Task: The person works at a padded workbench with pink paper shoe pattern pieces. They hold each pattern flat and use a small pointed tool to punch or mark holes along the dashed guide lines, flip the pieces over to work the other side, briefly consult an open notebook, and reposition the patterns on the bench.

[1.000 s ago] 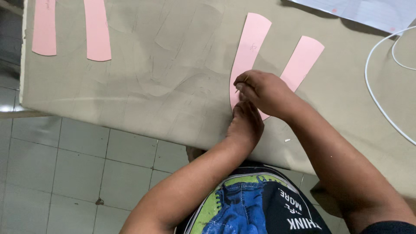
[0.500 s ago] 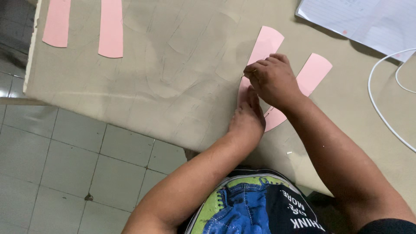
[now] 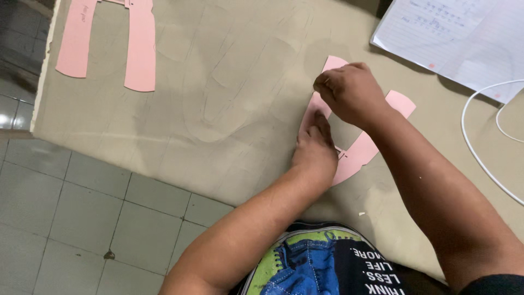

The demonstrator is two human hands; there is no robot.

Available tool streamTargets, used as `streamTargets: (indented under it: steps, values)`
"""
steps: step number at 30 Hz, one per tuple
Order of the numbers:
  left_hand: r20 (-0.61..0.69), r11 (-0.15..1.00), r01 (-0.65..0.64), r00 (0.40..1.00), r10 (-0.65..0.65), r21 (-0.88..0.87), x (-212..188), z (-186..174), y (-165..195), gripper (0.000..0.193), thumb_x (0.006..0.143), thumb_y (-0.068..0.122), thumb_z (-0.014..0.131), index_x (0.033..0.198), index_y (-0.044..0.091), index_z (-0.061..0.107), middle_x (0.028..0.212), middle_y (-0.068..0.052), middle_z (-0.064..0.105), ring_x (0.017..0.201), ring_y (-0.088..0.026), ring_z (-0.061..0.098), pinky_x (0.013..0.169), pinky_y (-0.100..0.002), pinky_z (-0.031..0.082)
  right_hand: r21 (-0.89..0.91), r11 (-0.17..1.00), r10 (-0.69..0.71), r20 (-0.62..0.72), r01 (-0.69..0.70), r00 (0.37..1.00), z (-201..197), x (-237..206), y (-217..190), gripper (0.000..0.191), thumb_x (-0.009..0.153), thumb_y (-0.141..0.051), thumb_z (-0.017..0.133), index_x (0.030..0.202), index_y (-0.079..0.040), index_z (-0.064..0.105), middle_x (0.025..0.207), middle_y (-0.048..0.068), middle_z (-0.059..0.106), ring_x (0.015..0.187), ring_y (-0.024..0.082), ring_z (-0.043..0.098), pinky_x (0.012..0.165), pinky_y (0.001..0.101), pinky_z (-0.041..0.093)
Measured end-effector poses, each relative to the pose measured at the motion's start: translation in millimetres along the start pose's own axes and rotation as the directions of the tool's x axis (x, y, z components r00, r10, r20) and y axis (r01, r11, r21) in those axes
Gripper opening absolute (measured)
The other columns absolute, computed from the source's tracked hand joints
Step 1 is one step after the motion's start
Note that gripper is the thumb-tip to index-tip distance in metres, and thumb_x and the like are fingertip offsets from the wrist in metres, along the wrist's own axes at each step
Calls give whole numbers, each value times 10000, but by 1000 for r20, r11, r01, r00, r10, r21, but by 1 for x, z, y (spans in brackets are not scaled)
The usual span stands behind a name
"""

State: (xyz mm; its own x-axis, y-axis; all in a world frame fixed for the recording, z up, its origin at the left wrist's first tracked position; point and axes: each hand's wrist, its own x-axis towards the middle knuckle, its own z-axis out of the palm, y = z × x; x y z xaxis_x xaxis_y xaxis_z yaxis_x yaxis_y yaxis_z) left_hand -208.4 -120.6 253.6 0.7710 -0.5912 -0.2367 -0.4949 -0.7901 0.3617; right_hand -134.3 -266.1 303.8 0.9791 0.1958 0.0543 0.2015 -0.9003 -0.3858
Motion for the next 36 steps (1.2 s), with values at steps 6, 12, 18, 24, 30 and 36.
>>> streamTargets:
  steps: [6, 12, 18, 24, 30, 36]
  values:
    - [347, 983, 98, 937, -38, -156, 17, -41, -12, 1233, 715, 92, 767, 1574, -86, -99, 1293, -307, 575, 1092, -419, 663, 920, -423, 575, -47, 997, 47, -126, -53, 991, -11, 13, 18, 115, 1019, -156, 686, 1025, -84, 775, 953, 79, 765, 886, 300, 697, 905, 452, 490]
    - [437, 933, 270, 888, -144, -240, 26, -72, -12, 1019, 914, 5, 587, 1628, 131, -129, 1255, -272, 607, 1100, -423, 672, 875, -461, 603, 44, 991, 130, -56, -127, 990, -13, 17, 16, 154, 1019, -189, 694, 1034, -51, 761, 955, 136, 744, 794, 333, 706, 716, 428, 573]
    - [444, 948, 246, 886, -136, -201, 24, -69, -20, 995, 950, 30, 557, 1636, 131, -157, 1247, -285, 615, 1085, -423, 691, 882, -457, 603, 58, 987, 152, 11, -153, 988, -16, 23, 8, 153, 1008, -187, 680, 1023, -57, 758, 959, 136, 749, 810, 351, 696, 709, 436, 555]
    - [436, 943, 254, 889, -140, -215, 19, -66, -26, 945, 982, 69, 517, 1618, 163, -174, 1189, -277, 617, 1039, -426, 682, 852, -461, 606, 64, 991, 127, -101, -121, 987, -11, 23, 9, 154, 1032, -174, 673, 1069, -45, 749, 1021, 132, 748, 854, 344, 703, 739, 420, 556]
    - [397, 964, 194, 911, -109, -180, 16, -68, -29, 965, 966, 58, 536, 1624, 95, -169, 1152, -277, 639, 989, -410, 709, 836, -455, 610, 70, 991, 120, -130, -112, 984, -6, 17, 5, 137, 1027, -150, 663, 1069, -57, 755, 1033, 115, 756, 866, 329, 711, 761, 413, 566]
    - [425, 966, 186, 900, -94, -181, 13, -77, -34, 1025, 931, 17, 580, 1626, 91, -168, 1133, -275, 645, 956, -397, 713, 797, -447, 617, -84, 979, 185, -31, -187, 982, -22, 3, 6, 122, 1012, -136, 673, 1046, -74, 772, 1015, 116, 762, 841, 337, 714, 752, 420, 567]
